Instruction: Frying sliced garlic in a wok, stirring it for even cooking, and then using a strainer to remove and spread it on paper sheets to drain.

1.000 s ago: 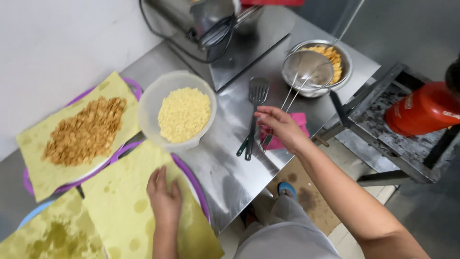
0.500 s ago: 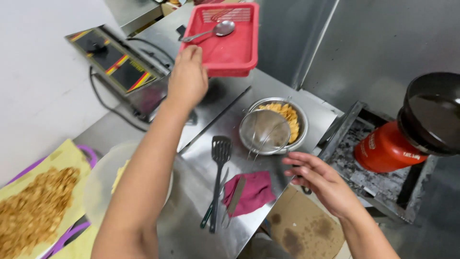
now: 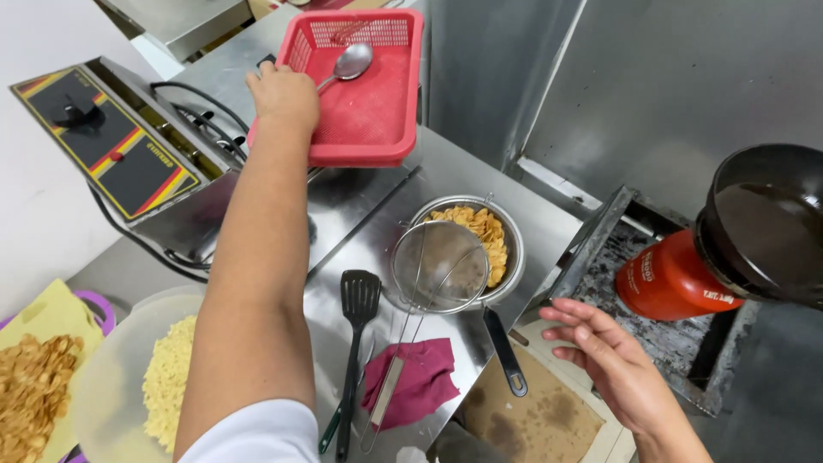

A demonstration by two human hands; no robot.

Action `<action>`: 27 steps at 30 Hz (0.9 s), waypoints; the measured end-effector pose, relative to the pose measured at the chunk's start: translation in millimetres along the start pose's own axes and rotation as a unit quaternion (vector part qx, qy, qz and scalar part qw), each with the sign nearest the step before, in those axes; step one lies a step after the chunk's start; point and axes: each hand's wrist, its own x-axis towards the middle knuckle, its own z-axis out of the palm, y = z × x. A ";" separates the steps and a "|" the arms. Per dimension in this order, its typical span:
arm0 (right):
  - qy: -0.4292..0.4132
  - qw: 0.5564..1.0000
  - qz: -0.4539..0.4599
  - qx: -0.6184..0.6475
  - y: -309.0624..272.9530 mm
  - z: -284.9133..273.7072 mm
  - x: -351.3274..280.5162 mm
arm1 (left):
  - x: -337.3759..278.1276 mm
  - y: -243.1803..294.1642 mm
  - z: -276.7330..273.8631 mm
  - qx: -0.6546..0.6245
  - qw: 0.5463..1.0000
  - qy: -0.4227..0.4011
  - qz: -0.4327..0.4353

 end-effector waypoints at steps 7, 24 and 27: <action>-0.175 0.977 -0.039 -0.115 27.9 93.4 6.1 | -14.4 -17.5 25.3 -0.084 0.996 0.040 0.015; -0.293 0.954 -0.021 -0.065 73.0 102.1 -20.2 | -34.0 9.7 -34.2 -0.176 0.973 -0.143 -0.038; -0.296 0.952 -0.004 -0.083 62.1 103.4 -22.1 | -4.0 -5.4 -5.7 -0.177 0.979 -0.099 -0.014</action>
